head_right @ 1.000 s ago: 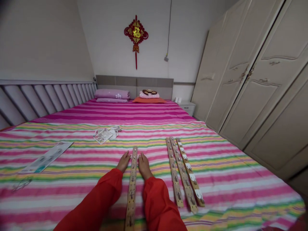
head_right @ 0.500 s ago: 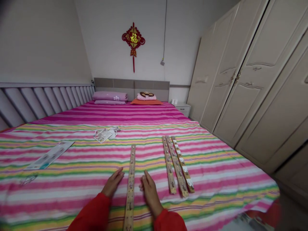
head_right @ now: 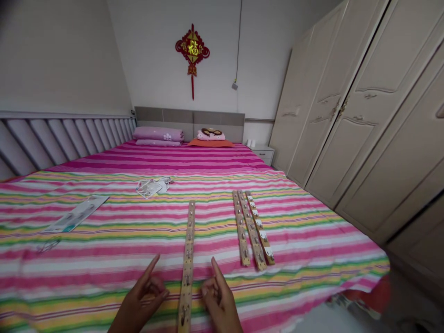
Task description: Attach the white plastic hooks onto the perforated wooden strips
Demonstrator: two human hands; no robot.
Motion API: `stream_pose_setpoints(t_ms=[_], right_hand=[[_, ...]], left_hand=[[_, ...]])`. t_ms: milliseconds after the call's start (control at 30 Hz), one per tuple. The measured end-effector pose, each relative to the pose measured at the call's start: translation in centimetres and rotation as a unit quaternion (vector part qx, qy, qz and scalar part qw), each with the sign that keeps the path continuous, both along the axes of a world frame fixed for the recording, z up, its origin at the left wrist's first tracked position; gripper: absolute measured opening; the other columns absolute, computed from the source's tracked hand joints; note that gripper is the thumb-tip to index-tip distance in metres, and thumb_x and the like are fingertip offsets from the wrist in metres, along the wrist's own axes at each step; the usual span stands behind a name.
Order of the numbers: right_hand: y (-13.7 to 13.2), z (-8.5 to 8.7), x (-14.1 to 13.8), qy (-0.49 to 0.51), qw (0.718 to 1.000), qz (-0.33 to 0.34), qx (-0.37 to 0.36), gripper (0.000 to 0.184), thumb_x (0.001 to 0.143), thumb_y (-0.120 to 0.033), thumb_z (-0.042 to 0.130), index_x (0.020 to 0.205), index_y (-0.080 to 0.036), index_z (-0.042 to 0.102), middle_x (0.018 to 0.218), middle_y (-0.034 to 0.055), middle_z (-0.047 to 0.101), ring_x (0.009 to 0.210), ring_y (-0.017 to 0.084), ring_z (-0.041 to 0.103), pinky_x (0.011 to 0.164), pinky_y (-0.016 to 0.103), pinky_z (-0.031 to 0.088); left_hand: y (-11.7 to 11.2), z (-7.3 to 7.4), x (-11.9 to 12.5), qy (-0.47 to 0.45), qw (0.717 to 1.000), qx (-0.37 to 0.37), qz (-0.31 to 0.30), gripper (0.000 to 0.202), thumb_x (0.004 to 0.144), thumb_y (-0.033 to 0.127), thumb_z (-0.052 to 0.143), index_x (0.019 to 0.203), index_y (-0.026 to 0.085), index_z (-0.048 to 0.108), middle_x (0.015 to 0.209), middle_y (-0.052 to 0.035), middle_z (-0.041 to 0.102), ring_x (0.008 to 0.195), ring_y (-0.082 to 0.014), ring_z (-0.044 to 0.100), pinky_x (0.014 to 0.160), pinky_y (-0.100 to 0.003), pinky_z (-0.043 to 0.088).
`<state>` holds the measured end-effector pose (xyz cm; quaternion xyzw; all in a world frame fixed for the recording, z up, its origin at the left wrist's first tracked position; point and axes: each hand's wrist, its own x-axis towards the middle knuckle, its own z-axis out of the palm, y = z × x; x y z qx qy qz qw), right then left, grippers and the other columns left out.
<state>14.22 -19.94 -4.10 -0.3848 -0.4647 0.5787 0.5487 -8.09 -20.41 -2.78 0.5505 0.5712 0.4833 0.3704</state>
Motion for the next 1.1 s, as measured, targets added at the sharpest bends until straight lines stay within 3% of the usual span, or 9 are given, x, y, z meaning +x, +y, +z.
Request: stream_pose_setpoints(t_ms=[100,200,300,400,667,867,967,1033,1100], right_hand=[[-0.5,4.2,-0.1,-0.071,0.995,-0.024,0.07,0.069,0.083,-0.039,0.061,0.144,-0.026,0.031,0.083,0.0037,0.064,0.071,0.017,0.057,0.062,0.028,0.044],[-0.7,7.3,-0.4,-0.104,0.98,-0.069,0.156,0.068,0.087,-0.036,0.054,0.146,-0.024,0.024,0.07,0.0003,0.059,0.061,0.016,0.052,0.057,0.027,0.043],[-0.8,8.8,-0.6,-0.13,0.956,-0.149,0.215,0.069,0.087,-0.031,0.053,0.147,-0.021,0.019,0.065,-0.0018,0.054,0.057,0.015,0.049,0.057,0.028,0.043],[-0.6,8.8,-0.6,-0.163,0.937,-0.19,0.245,0.073,0.086,-0.029,0.054,0.148,-0.02,0.016,0.058,-0.0054,0.047,0.05,0.014,0.044,0.052,0.026,0.04],[1.0,5.0,-0.3,-0.249,0.952,-0.111,0.14,0.071,0.087,-0.033,0.05,0.148,-0.017,0.017,0.055,-0.0073,0.039,0.047,0.014,0.039,0.047,0.026,0.029],[2.0,-0.4,-1.0,-0.16,0.978,-0.125,0.036,0.07,0.079,-0.048,0.06,0.139,-0.019,0.039,0.052,-0.0069,0.044,0.048,0.014,0.042,0.047,0.025,0.033],[1.7,-3.2,-1.5,-0.061,0.99,-0.112,-0.052,0.056,0.07,-0.061,0.064,0.106,-0.019,0.065,0.054,-0.0026,0.051,0.048,0.014,0.045,0.045,0.025,0.035],[1.4,-4.4,-1.8,-0.015,0.992,-0.086,-0.087,0.051,0.066,-0.066,0.064,0.08,-0.017,0.069,0.059,0.0015,0.058,0.049,0.013,0.048,0.043,0.024,0.034],[1.2,-5.0,-2.1,0.015,0.992,-0.055,-0.114,0.051,0.064,-0.066,0.066,0.07,-0.015,0.068,0.063,0.005,0.062,0.053,0.015,0.054,0.046,0.024,0.039]], left_hand=[[-0.4,3.1,0.5,0.091,0.992,0.077,0.039,0.092,0.07,0.045,0.067,0.146,0.024,0.02,0.061,0.0048,0.056,0.055,-0.0141,0.055,0.058,-0.026,0.05],[-0.9,5.9,1.1,0.131,0.976,0.159,0.072,0.096,0.074,0.041,0.064,0.148,0.022,0.005,0.059,0.0065,0.053,0.053,-0.0135,0.053,0.058,-0.025,0.05],[-1.4,7.6,1.6,0.131,0.964,0.205,0.106,0.095,0.076,0.04,0.062,0.148,0.022,0.003,0.059,0.0074,0.052,0.053,-0.0129,0.053,0.062,-0.026,0.05],[-1.4,7.9,1.5,0.126,0.963,0.198,0.13,0.095,0.076,0.041,0.062,0.148,0.021,0.003,0.059,0.0077,0.052,0.052,-0.0129,0.052,0.06,-0.026,0.049],[-0.1,4.8,0.0,0.167,0.972,0.132,0.099,0.096,0.077,0.039,0.059,0.148,0.019,-0.002,0.057,0.0081,0.052,0.05,-0.0135,0.053,0.054,-0.024,0.047],[0.6,1.5,0.6,0.067,0.991,0.064,0.094,0.103,0.07,0.046,0.065,0.148,0.018,0.003,0.055,0.0082,0.052,0.049,-0.014,0.053,0.054,-0.026,0.048],[0.2,-0.7,1.1,-0.029,0.996,-0.003,0.081,0.102,0.068,0.054,0.065,0.147,0.018,0.012,0.067,0.0027,0.061,0.063,-0.0165,0.062,0.063,-0.028,0.053],[-0.2,-2.2,1.5,-0.068,0.993,-0.045,0.084,0.095,0.066,0.06,0.063,0.143,0.017,0.029,0.08,-0.0026,0.066,0.077,-0.0194,0.065,0.069,-0.028,0.054],[-0.6,-3.8,2.0,-0.082,0.989,-0.075,0.097,0.086,0.063,0.064,0.062,0.133,0.017,0.046,0.089,-0.0061,0.067,0.086,-0.0222,0.065,0.073,-0.03,0.054]])
